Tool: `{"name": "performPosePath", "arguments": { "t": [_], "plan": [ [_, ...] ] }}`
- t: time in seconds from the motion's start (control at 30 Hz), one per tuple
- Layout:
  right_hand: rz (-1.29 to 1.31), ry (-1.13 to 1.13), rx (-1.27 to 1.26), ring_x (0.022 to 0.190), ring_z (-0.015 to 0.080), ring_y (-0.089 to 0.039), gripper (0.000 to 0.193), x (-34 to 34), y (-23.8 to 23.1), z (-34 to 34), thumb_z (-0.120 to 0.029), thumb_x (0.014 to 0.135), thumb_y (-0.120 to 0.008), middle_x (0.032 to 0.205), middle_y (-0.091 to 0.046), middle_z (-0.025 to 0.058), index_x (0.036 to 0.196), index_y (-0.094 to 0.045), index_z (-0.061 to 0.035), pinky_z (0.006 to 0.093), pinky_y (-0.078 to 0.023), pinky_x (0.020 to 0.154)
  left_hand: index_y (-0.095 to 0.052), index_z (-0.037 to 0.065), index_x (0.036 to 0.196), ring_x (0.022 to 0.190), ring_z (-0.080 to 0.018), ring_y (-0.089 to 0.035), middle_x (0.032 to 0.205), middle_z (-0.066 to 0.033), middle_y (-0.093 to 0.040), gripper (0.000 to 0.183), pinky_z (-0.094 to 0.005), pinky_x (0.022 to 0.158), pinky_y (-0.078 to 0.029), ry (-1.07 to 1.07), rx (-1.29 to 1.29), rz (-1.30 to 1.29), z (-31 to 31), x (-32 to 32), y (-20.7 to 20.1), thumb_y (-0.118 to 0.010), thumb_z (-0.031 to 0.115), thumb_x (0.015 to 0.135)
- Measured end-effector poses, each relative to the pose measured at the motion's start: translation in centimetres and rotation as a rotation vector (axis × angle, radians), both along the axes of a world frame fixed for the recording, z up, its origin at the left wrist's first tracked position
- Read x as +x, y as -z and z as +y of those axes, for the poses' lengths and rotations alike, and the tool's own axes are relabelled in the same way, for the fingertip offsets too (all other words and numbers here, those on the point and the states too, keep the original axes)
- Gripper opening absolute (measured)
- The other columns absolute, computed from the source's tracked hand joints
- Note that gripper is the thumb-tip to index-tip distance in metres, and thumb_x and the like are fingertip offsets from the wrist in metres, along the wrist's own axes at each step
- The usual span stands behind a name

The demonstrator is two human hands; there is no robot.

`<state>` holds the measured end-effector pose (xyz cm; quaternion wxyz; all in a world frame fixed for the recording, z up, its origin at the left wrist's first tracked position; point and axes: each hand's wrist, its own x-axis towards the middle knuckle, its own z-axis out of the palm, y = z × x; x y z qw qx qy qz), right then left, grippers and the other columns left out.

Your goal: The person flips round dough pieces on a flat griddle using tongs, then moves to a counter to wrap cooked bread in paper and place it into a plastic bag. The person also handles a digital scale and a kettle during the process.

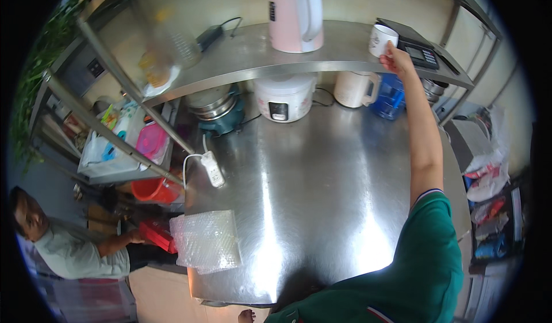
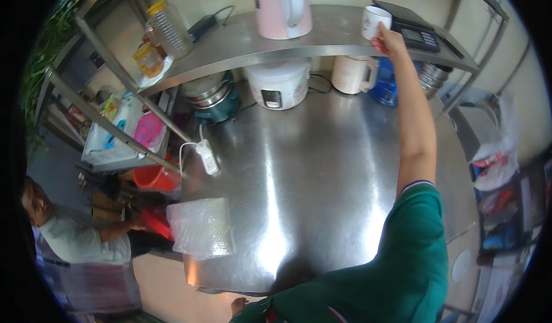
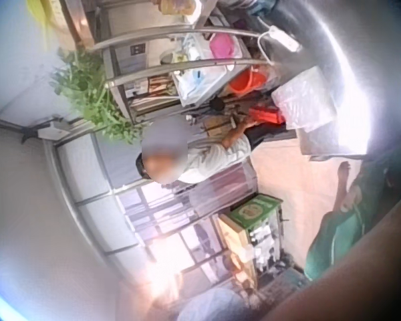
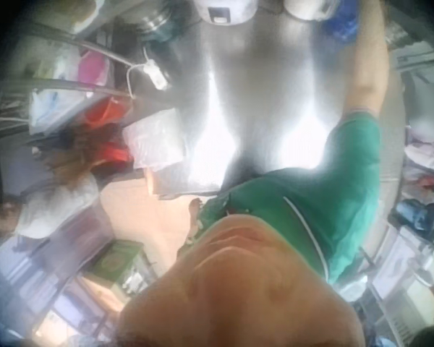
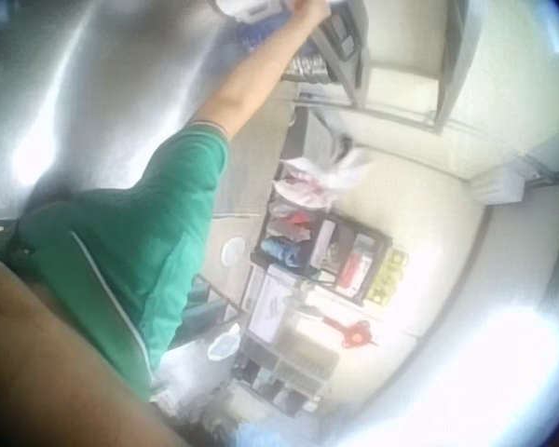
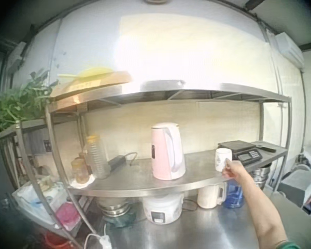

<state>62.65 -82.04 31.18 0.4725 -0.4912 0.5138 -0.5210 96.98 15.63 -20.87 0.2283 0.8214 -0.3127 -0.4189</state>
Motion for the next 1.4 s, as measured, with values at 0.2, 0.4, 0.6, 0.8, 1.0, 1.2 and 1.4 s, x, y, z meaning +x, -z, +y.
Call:
{"name": "performPosePath", "arguments": {
  "t": [0.2,0.4,0.6,0.8,1.0,1.2,1.4],
  "plan": [
    [-0.176,-0.073,-0.100,0.065,0.0129,-0.059,0.040,3.7,-1.3,5.7,-0.043,0.091,-0.059,0.076,-0.061,0.0071,0.068,-0.050,-0.0116,0.0260,-0.053,0.059,-0.066,0.000,0.097,0.083,-0.0235,-0.069,0.090,-0.0148,-0.070,0.028,-0.0352,0.074,-0.056,-0.276,0.106,0.075,-0.8,-4.1,-4.3,-0.054,0.025,0.090],
    [-0.107,-0.528,-0.058,0.067,0.0109,-0.056,0.045,7.1,-5.1,16.9,-0.045,0.094,-0.054,0.077,-0.061,0.0050,0.062,-0.042,-0.0157,0.0216,-0.048,0.060,-0.068,0.000,0.097,0.082,-0.0202,-0.068,0.087,-0.0131,-0.071,0.031,-0.0332,0.073,-0.054,-0.519,0.363,0.150,2.5,-6.5,-6.4,-0.064,0.028,0.085],
    [-0.197,-0.854,-0.032,0.078,0.0144,-0.062,0.043,21.2,-3.2,15.9,-0.045,0.095,-0.055,0.086,-0.064,0.0080,0.067,-0.046,-0.0139,0.0277,-0.054,0.070,-0.063,-0.004,0.090,0.060,-0.0185,-0.061,0.071,-0.0105,-0.064,0.028,-0.0330,0.053,-0.052,-1.010,0.025,0.459,6.4,-10.9,-5.0,-0.051,0.021,0.097],
    [-0.269,-0.787,0.085,0.098,0.0206,-0.063,0.034,36.3,2.6,6.6,-0.040,0.092,-0.061,0.095,-0.061,0.0042,0.106,-0.054,-0.0097,0.0356,-0.054,0.084,-0.066,-0.003,0.096,0.063,-0.0200,-0.064,0.071,-0.0111,-0.067,0.031,-0.0332,0.060,-0.051,-1.121,0.220,0.234,11.1,-21.6,-5.7,-0.054,0.025,0.093],
    [-0.258,-0.538,-0.208,0.091,0.0145,-0.062,0.033,42.6,6.8,3.6,-0.021,0.093,-0.060,0.102,-0.060,0.0048,0.121,-0.050,-0.0058,0.0290,-0.053,0.078,-0.065,0.009,0.101,0.094,-0.0349,-0.064,0.101,-0.0158,-0.067,0.025,-0.0431,0.078,-0.053,-0.523,0.555,0.124,15.9,-35.6,-5.5,-0.055,0.018,0.079],
    [0.157,-1.025,-0.469,0.076,0.0085,-0.056,0.025,33.6,17.7,25.1,-0.024,0.097,-0.056,0.092,-0.059,0.0009,0.115,-0.057,-0.0074,0.0215,-0.047,0.066,-0.068,0.004,0.102,0.103,-0.0384,-0.060,0.108,-0.0204,-0.066,0.045,-0.0436,0.090,-0.048,-0.399,0.604,0.213,18.6,-35.0,-2.6,-0.048,0.042,0.090],
    [0.436,-1.280,-0.316,0.070,0.0064,-0.055,0.019,25.2,24.3,50.2,-0.018,0.095,-0.059,0.079,-0.063,0.0005,0.092,-0.067,-0.0018,0.0224,-0.045,0.063,-0.068,0.002,0.101,0.096,-0.0394,-0.063,0.097,-0.0220,-0.068,0.043,-0.0447,0.085,-0.050,-0.997,0.308,0.114,21.7,-22.6,-4.0,-0.052,0.041,0.090]
  ]
}}
